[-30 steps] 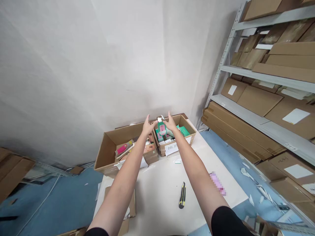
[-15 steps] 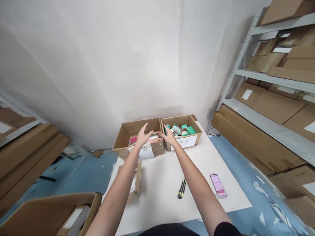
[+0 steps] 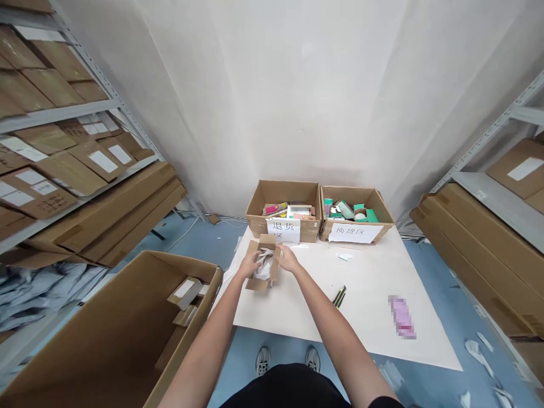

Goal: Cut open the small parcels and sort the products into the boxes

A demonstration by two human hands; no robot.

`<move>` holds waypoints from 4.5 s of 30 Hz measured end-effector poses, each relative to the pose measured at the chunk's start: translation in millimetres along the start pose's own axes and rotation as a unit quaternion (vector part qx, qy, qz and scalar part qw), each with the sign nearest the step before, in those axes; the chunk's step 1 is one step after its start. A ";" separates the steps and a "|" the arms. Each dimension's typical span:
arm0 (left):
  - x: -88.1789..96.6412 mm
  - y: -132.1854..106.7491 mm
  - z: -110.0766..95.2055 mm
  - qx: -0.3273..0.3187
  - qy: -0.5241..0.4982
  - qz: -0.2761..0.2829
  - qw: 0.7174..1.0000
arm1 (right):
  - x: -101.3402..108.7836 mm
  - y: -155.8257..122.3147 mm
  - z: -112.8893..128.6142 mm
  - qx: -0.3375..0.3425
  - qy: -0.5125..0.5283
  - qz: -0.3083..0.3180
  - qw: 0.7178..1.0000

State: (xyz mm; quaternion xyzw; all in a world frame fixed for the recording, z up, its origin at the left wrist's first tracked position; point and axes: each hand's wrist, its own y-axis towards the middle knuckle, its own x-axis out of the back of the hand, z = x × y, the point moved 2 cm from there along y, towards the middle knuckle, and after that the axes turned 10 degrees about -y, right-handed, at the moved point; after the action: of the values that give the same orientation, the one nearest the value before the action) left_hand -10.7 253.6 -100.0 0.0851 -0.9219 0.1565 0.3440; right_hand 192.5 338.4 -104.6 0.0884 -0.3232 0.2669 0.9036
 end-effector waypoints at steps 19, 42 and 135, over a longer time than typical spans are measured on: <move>-25.4 -55.2 49.8 -0.151 0.084 0.010 0.985 | -98.0 -101.8 -10.2 -0.122 -0.207 -0.113 0.964; -431.5 -313.1 -367.2 -0.594 0.021 0.311 0.741 | 199.9 -629.4 -130.0 -0.467 -0.257 -0.512 0.673; 29.2 57.0 817.6 0.320 -0.105 -0.077 0.938 | -824.3 253.1 15.7 0.300 -0.353 0.316 0.828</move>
State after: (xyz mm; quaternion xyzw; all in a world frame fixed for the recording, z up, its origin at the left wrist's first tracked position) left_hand -544.4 21.7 -677.9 0.2778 -0.8445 0.4067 0.2103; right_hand -487.1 195.7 -616.1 0.3364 -0.5343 0.5727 0.5228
